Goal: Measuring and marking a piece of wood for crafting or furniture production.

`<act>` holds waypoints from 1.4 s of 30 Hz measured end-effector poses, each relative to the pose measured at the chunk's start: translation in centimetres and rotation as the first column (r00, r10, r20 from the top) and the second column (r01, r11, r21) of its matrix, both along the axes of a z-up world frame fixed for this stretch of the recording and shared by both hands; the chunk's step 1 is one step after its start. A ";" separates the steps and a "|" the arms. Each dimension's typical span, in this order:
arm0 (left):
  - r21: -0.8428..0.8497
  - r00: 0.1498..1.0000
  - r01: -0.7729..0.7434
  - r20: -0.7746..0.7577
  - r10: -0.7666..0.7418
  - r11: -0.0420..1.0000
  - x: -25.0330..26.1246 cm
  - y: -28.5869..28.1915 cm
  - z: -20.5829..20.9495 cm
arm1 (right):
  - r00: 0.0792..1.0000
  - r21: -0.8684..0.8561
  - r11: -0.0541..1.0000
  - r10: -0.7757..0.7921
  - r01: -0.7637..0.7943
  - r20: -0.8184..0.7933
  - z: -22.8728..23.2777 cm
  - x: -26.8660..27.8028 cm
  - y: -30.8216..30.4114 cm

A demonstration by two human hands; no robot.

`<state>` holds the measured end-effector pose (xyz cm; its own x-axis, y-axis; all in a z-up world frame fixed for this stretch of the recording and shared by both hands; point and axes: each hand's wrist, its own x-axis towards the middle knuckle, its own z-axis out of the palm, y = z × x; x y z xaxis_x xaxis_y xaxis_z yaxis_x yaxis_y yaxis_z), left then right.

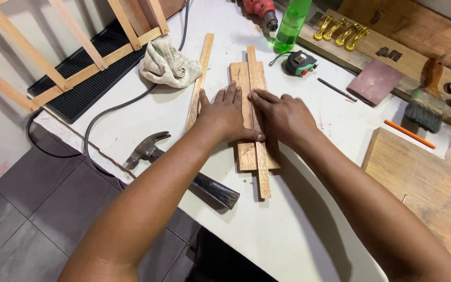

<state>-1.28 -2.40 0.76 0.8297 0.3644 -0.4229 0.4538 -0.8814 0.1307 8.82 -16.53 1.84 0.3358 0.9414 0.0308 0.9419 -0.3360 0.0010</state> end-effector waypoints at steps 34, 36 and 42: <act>-0.023 0.999 0.032 -0.005 -0.032 0.999 -0.2 0.3 0.1 | 0.997 0.093 0.992 -0.082 0.082 -0.003 -2.5 5.2 5.0; -0.033 0.999 0.047 0.021 -0.046 0.998 -0.3 0.3 -0.1 | 0.998 0.101 0.993 -0.062 0.063 -0.018 -2.5 6.0 5.7; -0.029 1.000 0.019 0.012 -0.019 0.999 -0.9 0.1 0.5 | 0.991 0.050 0.994 -0.094 0.098 -0.091 -1.1 3.0 3.7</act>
